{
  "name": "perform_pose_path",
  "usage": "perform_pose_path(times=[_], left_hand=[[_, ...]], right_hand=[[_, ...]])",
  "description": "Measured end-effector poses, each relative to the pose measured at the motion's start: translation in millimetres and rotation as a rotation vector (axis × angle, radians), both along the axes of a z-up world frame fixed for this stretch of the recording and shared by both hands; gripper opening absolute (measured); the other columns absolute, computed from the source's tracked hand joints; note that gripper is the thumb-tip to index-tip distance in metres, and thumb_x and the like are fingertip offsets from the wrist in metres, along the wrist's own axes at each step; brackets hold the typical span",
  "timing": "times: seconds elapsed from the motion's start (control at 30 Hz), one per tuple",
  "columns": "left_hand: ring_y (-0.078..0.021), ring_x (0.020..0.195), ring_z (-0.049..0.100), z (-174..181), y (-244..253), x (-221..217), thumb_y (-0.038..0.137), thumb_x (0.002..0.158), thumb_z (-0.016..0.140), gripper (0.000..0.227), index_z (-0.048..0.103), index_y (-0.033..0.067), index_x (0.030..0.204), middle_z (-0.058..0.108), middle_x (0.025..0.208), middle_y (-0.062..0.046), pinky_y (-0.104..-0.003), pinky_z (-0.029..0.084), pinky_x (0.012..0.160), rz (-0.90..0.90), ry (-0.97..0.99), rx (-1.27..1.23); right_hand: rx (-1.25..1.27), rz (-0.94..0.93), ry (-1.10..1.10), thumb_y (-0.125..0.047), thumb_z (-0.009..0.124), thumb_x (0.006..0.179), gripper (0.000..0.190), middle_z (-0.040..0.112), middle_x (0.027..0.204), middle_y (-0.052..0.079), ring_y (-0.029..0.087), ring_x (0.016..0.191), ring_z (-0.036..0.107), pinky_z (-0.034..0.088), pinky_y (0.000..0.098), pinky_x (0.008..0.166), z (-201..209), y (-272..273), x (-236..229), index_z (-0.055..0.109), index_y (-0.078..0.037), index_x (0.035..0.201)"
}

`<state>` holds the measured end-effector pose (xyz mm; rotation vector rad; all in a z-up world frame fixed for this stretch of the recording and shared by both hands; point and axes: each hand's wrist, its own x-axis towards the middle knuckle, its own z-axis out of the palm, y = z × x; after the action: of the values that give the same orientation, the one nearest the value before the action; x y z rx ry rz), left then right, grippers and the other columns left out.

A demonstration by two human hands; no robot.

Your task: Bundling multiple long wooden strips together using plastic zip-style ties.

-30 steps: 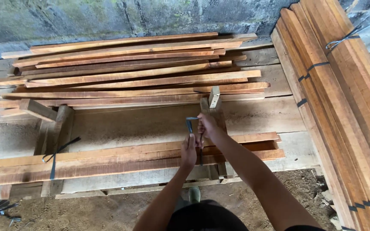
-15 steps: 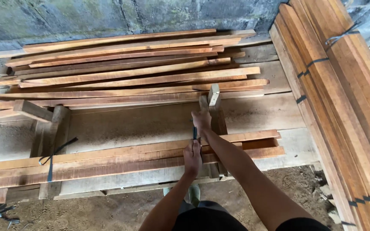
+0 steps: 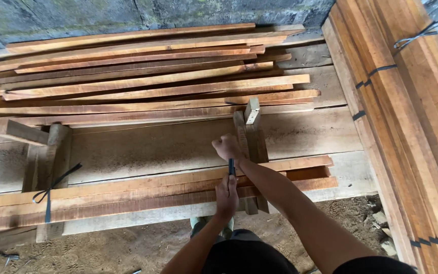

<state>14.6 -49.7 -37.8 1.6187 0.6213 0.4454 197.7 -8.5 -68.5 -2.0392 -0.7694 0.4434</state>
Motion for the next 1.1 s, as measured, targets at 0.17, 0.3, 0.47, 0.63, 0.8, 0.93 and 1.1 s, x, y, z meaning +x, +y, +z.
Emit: perform_pose_path(times=[0.17, 0.3, 0.47, 0.63, 0.8, 0.93, 1.1], left_hand=[[-0.0224, 0.056, 0.05, -0.9, 0.1, -0.4, 0.033, 0.109, 0.043, 0.041, 0.062, -0.0006, 0.094, 0.054, 0.065, -0.011, -0.044, 0.038, 0.054, 0.011, -0.038, -0.024], [-0.0178, 0.05, 0.04, -0.8, 0.6, 3.4, 0.03, 0.11, 0.044, 0.041, 0.063, -0.0015, 0.092, 0.044, 0.059, -0.01, -0.041, 0.032, 0.05, 0.02, -0.05, -0.107], [-0.0133, 0.052, 0.042, 11.0, 4.3, 5.6, 0.028, 0.11, 0.045, 0.039, 0.062, -0.0025, 0.092, 0.046, 0.06, -0.006, -0.037, 0.034, 0.05, 0.028, -0.153, -0.042], [-0.0126, 0.05, 0.036, -37.0, 3.8, 5.1, 0.028, 0.113, 0.038, 0.049, 0.061, -0.0017, 0.081, 0.044, 0.058, -0.001, -0.037, 0.026, 0.046, 0.108, -0.149, -0.211], [-0.0117, 0.074, 0.06, -33.6, 6.2, 10.8, 0.022, 0.109, 0.045, 0.033, 0.062, -0.0011, 0.094, 0.063, 0.078, -0.004, -0.036, 0.054, 0.064, 0.165, -0.407, -0.341], [-0.0188, 0.05, 0.048, -23.4, 6.5, 3.2, 0.024, 0.107, 0.046, 0.035, 0.057, 0.0021, 0.083, 0.051, 0.059, -0.012, -0.041, 0.039, 0.051, 0.006, -0.042, -0.004], [-0.0322, 0.061, 0.052, -35.7, 2.9, 4.2, 0.023, 0.116, 0.042, 0.028, 0.053, 0.0029, 0.099, 0.055, 0.075, -0.017, -0.047, 0.039, 0.058, -0.056, -0.29, 0.537]], right_hand=[[-0.046, 0.145, -0.084, -0.017, 0.062, 0.09, 0.047, 0.03, 0.046, 0.016, 0.023, 0.04, 0.022, 0.029, 0.0492, 0.042, -74.4, 8.9, 13.2, 0.035, 0.003, 0.057], [-0.187, 0.045, 0.01, -0.02, 0.064, 0.089, 0.049, 0.036, 0.045, 0.019, 0.026, 0.039, 0.029, 0.032, 0.0501, 0.043, -49.3, 16.1, 8.7, 0.04, 0.005, 0.054], [-0.091, -0.012, -0.071, -0.023, 0.066, 0.086, 0.047, 0.044, 0.047, 0.02, 0.029, 0.037, 0.042, 0.038, 0.0499, 0.043, -41.5, 15.1, 6.8, 0.047, 0.004, 0.054], [-0.151, -0.125, -0.059, -0.026, 0.069, 0.088, 0.05, 0.052, 0.049, 0.019, 0.028, 0.037, 0.046, 0.039, 0.0487, 0.042, -37.8, 18.7, 7.8, 0.048, 0.004, 0.055], [-0.08, -0.193, 0.052, -0.028, 0.068, 0.09, 0.05, 0.051, 0.045, 0.013, 0.022, 0.036, 0.046, 0.037, 0.0453, 0.039, -4.5, 15.8, 1.8, 0.049, 0.0, 0.053], [0.068, -0.177, -0.225, -0.022, 0.066, 0.089, 0.047, 0.044, 0.046, 0.016, 0.025, 0.036, 0.042, 0.035, 0.0462, 0.041, -22.4, 14.8, 3.4, 0.046, 0.001, 0.053], [0.036, -0.117, -0.221, -0.024, 0.069, 0.089, 0.051, 0.045, 0.048, 0.023, 0.032, 0.038, 0.043, 0.037, 0.0502, 0.044, -16.7, 12.6, 2.4, 0.045, 0.006, 0.055]])
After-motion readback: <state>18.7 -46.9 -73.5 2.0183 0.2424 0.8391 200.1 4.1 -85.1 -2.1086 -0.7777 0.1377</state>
